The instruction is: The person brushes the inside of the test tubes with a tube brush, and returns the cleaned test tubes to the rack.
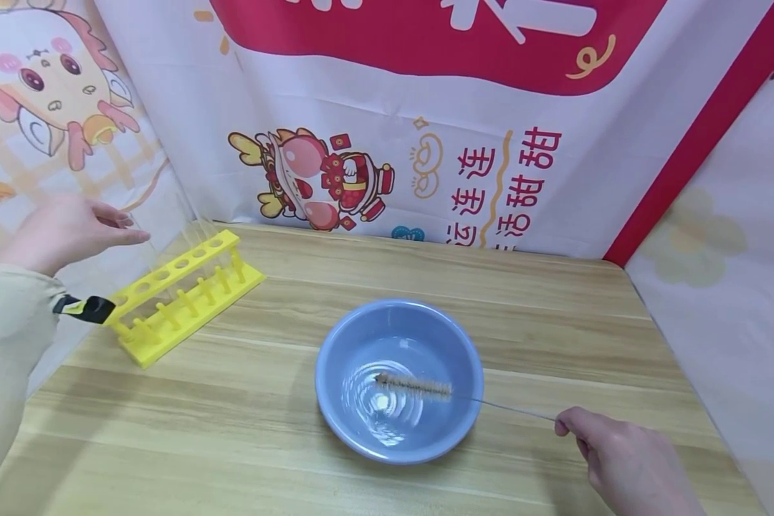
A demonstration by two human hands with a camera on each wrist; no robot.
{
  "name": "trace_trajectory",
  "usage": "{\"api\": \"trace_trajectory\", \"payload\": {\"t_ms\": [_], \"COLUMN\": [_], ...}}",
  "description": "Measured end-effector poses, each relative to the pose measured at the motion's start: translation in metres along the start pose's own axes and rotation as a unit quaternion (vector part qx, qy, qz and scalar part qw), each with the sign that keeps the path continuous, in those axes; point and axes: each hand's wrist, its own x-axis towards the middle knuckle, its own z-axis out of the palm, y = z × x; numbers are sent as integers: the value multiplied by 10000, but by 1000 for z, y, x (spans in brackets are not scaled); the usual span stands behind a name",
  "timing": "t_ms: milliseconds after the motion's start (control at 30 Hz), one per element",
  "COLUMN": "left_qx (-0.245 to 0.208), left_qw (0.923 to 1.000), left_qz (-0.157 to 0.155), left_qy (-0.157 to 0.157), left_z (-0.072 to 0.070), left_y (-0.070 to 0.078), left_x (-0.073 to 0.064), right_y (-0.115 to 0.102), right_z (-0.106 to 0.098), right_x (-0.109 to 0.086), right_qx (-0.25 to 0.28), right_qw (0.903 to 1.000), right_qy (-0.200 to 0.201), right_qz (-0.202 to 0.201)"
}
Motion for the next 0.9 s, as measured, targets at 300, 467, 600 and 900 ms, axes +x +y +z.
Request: {"api": "trace_trajectory", "payload": {"t_ms": [300, 467, 600, 900], "left_qx": [-81, -480, -1290, -3952], "left_qw": [9999, 9977, 9875, 8725], "left_qz": [57, -5, -126, 1292], "left_qy": [120, 478, 894, 2567], "left_z": [1, 0, -3, -4], "left_y": [5, 12, 24, 81], "left_x": [7, 8, 8, -19], "right_y": [2, 4, 5, 3], "right_z": [2, 2, 2, -3], "right_x": [1, 2, 4, 10], "right_qx": [29, -74, -190, -362], "right_qw": [9999, 9997, 9993, 9975], "right_qy": [113, 226, 320, 527], "right_qz": [-10, -17, 70, 303]}}
